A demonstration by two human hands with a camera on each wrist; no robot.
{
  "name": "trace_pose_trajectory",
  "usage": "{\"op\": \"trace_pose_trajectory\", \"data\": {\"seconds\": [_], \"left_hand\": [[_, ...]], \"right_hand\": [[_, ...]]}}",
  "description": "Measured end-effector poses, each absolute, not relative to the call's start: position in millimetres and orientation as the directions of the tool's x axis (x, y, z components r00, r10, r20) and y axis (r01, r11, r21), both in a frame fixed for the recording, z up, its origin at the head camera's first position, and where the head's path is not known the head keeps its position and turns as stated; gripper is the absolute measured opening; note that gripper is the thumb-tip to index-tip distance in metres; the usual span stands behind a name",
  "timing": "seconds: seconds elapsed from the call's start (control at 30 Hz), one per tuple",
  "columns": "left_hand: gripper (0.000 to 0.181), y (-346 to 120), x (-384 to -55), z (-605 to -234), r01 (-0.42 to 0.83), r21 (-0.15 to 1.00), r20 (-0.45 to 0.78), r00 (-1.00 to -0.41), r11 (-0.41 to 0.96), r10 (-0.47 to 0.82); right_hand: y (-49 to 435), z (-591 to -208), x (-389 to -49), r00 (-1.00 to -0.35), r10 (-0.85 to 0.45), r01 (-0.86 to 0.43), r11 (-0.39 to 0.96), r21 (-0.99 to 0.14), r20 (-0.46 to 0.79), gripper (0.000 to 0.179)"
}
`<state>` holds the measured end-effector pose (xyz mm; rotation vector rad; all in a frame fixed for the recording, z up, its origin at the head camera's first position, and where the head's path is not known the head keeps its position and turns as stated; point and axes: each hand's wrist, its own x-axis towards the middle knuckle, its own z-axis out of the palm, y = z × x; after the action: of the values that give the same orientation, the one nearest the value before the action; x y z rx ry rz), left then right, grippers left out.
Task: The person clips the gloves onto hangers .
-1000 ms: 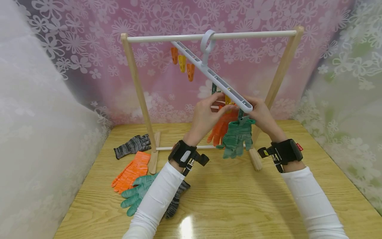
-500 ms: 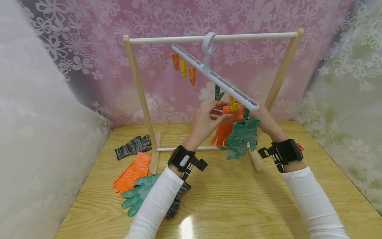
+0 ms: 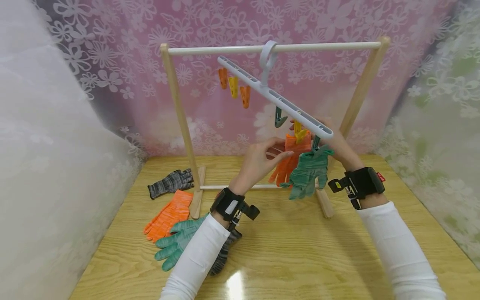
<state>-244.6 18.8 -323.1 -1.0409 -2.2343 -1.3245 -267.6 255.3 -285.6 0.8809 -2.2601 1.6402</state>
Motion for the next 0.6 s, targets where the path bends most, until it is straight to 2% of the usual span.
{"op": "trace_pose_trajectory", "data": {"seconds": [0.1,0.23,0.4,0.6], "left_hand": [[0.029,17.9,-244.1,-324.8,0.743,0.602,0.615,-0.666,0.294,0.422],[0.025,15.2,-243.8,-326.7,0.759,0.584,0.635,-0.648,0.288,0.421],[0.024,8.6,-239.6,-327.2,0.753,0.586,0.629,-0.655,0.298,0.418],[0.022,-4.1,-238.4,-331.3,0.764,0.568,0.644,-0.645,0.306,0.412]], "right_hand": [[253.2,-281.8,-276.6,-0.732,-0.419,-0.631,0.120,-0.767,0.537,0.053],[251.0,-278.8,-283.7,-0.684,-0.473,-0.687,0.159,-0.709,0.555,0.047],[247.3,-272.8,-292.8,-0.665,-0.553,-0.669,0.144,-0.729,0.502,0.044],[235.7,-259.4,-294.6,-0.691,-0.580,-0.517,-0.022,-0.856,0.432,0.037]]}}
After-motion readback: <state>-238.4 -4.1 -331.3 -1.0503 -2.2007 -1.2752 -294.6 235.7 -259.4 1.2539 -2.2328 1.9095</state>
